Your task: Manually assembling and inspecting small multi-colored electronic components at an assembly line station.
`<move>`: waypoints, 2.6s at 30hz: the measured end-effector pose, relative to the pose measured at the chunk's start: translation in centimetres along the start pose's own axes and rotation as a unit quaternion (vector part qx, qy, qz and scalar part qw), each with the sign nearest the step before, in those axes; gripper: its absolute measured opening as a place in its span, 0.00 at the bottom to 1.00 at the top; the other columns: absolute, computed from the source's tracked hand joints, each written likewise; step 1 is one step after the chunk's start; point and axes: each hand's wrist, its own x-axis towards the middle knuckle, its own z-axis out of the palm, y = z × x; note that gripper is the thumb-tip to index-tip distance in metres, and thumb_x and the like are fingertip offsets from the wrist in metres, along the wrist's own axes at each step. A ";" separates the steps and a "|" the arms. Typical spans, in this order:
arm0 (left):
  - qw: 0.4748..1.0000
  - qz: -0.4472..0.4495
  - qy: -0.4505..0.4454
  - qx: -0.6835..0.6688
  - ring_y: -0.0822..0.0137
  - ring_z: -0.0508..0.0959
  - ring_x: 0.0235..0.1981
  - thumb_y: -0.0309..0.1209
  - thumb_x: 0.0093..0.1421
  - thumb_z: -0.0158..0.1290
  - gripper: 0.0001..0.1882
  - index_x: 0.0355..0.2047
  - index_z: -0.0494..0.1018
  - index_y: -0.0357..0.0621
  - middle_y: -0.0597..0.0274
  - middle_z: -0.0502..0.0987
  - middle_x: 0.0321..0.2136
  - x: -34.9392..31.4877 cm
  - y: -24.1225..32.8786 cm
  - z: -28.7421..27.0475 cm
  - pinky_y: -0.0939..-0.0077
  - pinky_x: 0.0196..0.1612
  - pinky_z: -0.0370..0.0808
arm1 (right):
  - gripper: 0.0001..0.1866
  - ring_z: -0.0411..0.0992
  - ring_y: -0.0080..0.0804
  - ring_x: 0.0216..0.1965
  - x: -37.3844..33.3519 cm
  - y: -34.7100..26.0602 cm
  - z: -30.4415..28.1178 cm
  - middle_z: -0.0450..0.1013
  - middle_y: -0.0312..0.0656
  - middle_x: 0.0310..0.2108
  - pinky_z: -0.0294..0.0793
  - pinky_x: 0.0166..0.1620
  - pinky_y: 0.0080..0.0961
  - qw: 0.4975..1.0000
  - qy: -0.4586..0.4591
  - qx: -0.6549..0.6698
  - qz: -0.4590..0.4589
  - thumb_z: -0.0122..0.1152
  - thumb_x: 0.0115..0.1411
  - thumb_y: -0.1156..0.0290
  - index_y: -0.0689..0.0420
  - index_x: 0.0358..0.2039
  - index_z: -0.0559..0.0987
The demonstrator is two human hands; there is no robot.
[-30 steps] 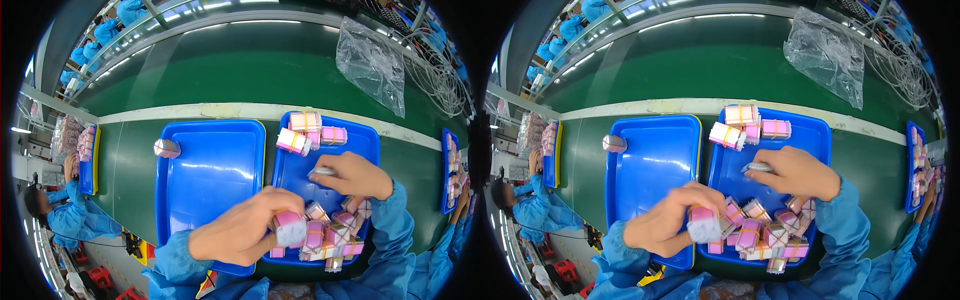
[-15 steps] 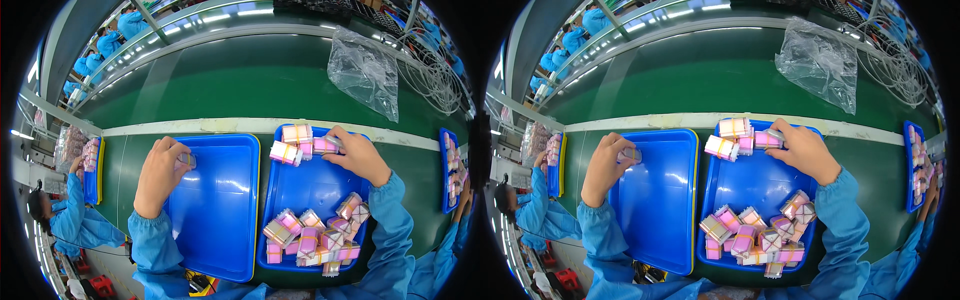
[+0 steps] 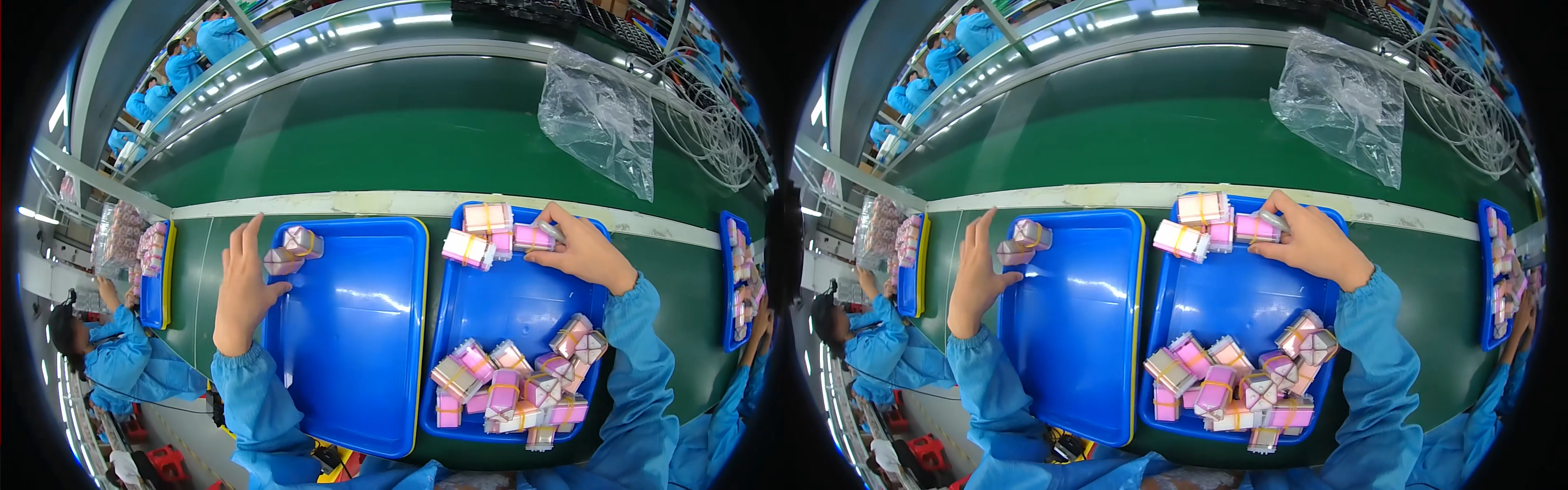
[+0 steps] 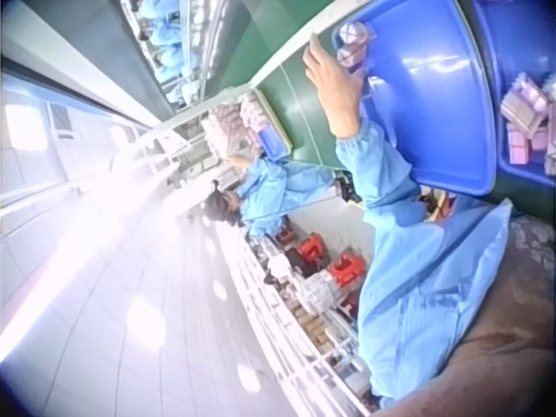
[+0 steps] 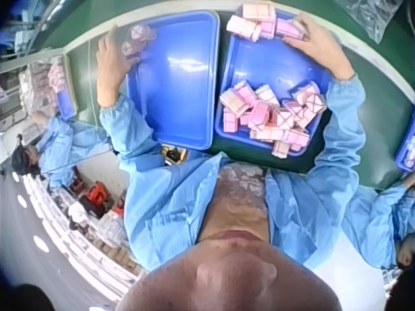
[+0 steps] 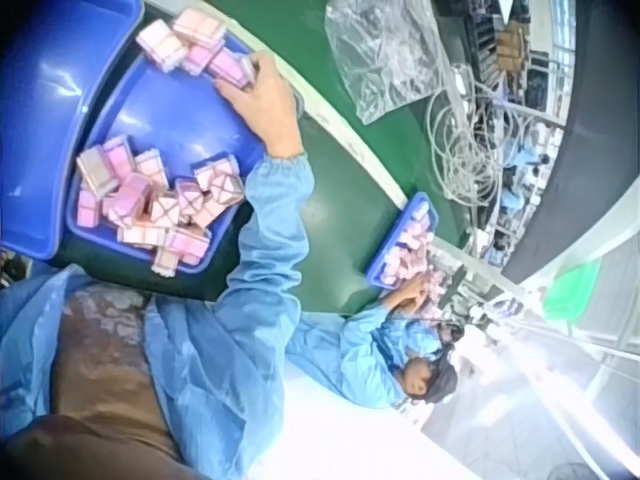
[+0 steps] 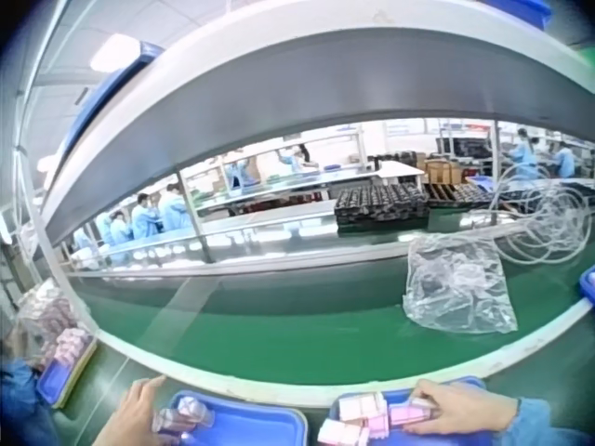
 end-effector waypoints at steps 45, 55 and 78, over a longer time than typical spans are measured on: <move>0.572 -0.174 -0.329 -0.731 0.62 0.81 0.44 0.35 0.69 0.55 0.24 0.60 0.65 0.36 0.50 0.74 0.51 -4.8 13.0 1.0 0.70 0.45 0.80 | 0.27 0.78 0.40 0.32 -4.7 -10.7 -0.8 0.73 0.32 0.48 0.77 0.29 0.32 0.962 -0.142 -0.027 -0.232 0.73 0.53 0.64 0.48 0.54 0.75; 0.570 -0.193 -0.417 -0.681 0.74 0.79 0.39 0.20 0.66 0.58 0.35 0.63 0.47 0.44 0.55 0.74 0.44 -7.4 15.8 2.0 0.79 0.38 0.79 | 0.30 0.80 0.52 0.35 -3.4 -11.2 3.0 0.78 0.49 0.41 0.78 0.34 0.42 0.971 -0.132 0.116 -0.162 0.66 0.58 0.72 0.54 0.59 0.65; 0.408 -0.272 -0.365 -0.792 0.67 0.72 0.33 0.48 0.70 0.54 0.37 0.70 0.50 0.53 0.55 0.70 0.39 -7.8 16.1 1.9 0.67 0.36 0.71 | 0.13 0.77 0.52 0.27 0.6 -2.9 2.7 0.78 0.55 0.25 0.75 0.32 0.42 0.993 -0.072 -0.081 -0.041 0.64 0.57 0.64 0.63 0.33 0.83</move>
